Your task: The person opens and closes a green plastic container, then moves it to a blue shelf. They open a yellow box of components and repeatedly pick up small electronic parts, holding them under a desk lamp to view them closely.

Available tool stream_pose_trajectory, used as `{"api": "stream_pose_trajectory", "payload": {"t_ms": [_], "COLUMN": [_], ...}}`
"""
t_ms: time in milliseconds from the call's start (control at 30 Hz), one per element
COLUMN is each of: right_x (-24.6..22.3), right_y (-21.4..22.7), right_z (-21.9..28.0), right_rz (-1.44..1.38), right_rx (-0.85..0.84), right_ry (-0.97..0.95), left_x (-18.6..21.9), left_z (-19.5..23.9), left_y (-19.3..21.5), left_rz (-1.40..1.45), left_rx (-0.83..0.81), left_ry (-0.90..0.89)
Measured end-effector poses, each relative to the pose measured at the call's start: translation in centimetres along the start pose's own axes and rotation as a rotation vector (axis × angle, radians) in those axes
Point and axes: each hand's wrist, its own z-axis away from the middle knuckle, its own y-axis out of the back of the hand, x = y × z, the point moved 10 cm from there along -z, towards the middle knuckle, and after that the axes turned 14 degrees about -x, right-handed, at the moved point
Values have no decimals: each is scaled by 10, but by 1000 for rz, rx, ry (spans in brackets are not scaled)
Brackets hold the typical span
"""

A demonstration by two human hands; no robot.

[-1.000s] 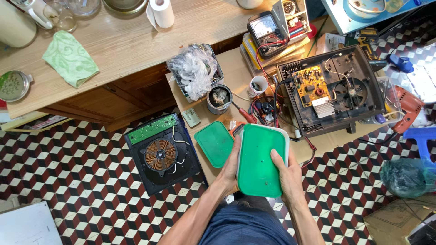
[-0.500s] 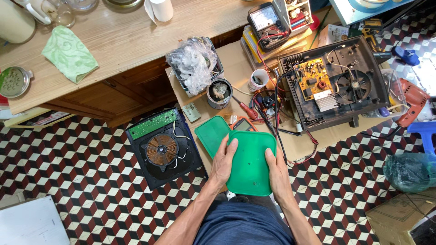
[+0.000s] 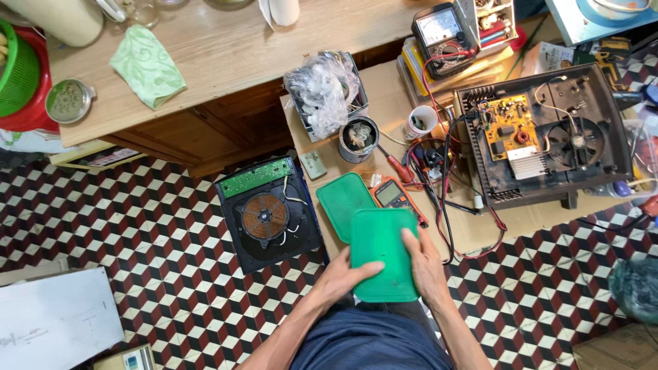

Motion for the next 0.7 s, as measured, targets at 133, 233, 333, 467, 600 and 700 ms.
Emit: {"api": "stream_pose_trajectory", "payload": {"t_ms": [133,233,333,467,600,700], "right_x": [31,47,60,56,76,122], "right_y": [-44,-64,-58,-42,-20,-13], "right_z": [-38,-49,-54,-79,-89,-73], "right_rz": [103,284,232,1,-172,-298], "right_rx": [-205,-242,-175,-81,38,149], "right_ry": [-75,-48,-36,141,91,-263], "left_x": [-45,-45,-44,-57,-72,-74], "left_z": [29,29,11,-29,-42,-50], "left_y": [21,49,58,71,103,137], "left_rz": [274,335,371,135,-350,-190], "left_rx": [95,189,181,209,336,420], "left_ry": [190,116,6,-22,93,97]}}
